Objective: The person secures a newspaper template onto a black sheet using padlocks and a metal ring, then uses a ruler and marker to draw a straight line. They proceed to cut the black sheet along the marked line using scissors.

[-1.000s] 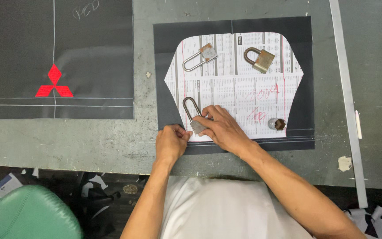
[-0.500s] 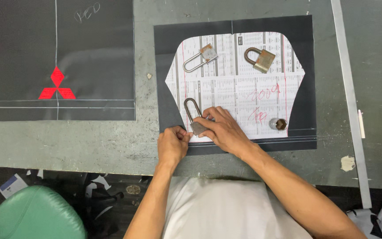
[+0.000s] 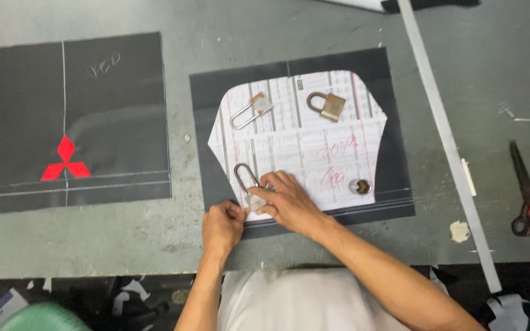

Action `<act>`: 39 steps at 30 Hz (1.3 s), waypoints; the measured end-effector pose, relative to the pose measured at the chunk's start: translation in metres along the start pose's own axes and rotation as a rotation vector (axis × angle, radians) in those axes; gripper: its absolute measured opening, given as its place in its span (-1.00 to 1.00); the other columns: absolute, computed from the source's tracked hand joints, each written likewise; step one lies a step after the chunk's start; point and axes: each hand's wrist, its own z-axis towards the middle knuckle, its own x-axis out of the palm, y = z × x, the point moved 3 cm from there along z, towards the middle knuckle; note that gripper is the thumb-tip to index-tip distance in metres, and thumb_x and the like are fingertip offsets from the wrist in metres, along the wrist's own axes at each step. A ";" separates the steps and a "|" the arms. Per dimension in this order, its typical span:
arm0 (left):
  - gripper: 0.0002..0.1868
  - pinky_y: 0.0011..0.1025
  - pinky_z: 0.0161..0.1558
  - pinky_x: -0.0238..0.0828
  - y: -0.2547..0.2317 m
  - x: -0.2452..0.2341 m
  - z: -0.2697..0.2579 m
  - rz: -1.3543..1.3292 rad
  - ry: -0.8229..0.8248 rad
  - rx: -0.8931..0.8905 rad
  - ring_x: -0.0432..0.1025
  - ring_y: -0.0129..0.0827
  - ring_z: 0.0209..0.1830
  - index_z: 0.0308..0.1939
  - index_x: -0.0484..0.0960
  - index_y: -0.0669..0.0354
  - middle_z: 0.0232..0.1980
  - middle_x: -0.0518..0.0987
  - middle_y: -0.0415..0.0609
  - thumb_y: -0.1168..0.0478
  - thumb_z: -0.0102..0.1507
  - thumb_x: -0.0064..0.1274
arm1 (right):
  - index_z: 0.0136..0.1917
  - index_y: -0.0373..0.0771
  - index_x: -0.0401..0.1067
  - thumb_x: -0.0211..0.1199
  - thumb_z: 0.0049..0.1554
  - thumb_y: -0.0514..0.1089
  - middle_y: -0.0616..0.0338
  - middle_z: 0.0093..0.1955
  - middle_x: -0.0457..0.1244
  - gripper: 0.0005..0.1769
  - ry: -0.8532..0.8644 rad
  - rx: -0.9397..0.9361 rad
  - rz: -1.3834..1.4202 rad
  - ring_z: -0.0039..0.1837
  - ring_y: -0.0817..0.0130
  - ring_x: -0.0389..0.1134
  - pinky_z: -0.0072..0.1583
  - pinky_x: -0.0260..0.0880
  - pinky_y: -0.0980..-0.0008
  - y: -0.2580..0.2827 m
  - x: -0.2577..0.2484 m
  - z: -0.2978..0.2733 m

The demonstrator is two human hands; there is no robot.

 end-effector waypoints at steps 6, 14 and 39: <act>-0.64 -0.17 -0.27 0.48 0.002 -0.006 -0.010 0.150 -0.027 -0.070 0.59 -0.08 -0.39 -0.40 0.67 0.23 -0.44 0.67 0.07 0.01 0.08 0.39 | 0.43 -0.21 0.34 0.41 0.03 -0.21 0.00 0.33 0.21 -0.31 -0.053 -0.003 0.190 0.35 0.01 0.21 0.34 0.25 0.12 0.015 -0.031 -0.017; -0.73 -0.21 -0.32 0.46 0.023 0.009 -0.028 0.111 -0.212 -0.057 0.55 -0.15 -0.48 -0.28 0.66 0.17 -0.51 0.63 -0.02 0.06 0.14 0.32 | 0.24 -0.24 0.51 0.31 0.15 -0.21 0.05 0.23 0.37 -0.63 -0.271 0.189 0.297 0.25 0.21 0.41 0.24 0.44 0.29 -0.050 -0.107 -0.092; -0.61 0.04 0.42 0.25 -0.011 0.129 -0.112 0.097 -0.923 0.358 0.31 0.19 0.42 0.28 0.49 0.44 0.41 0.40 0.32 0.29 0.41 0.00 | 0.22 -0.30 0.56 0.26 0.38 -0.32 0.12 0.05 0.27 -0.84 -1.108 0.784 -0.232 -0.01 0.42 0.30 0.06 0.33 0.40 -0.369 -0.234 -0.432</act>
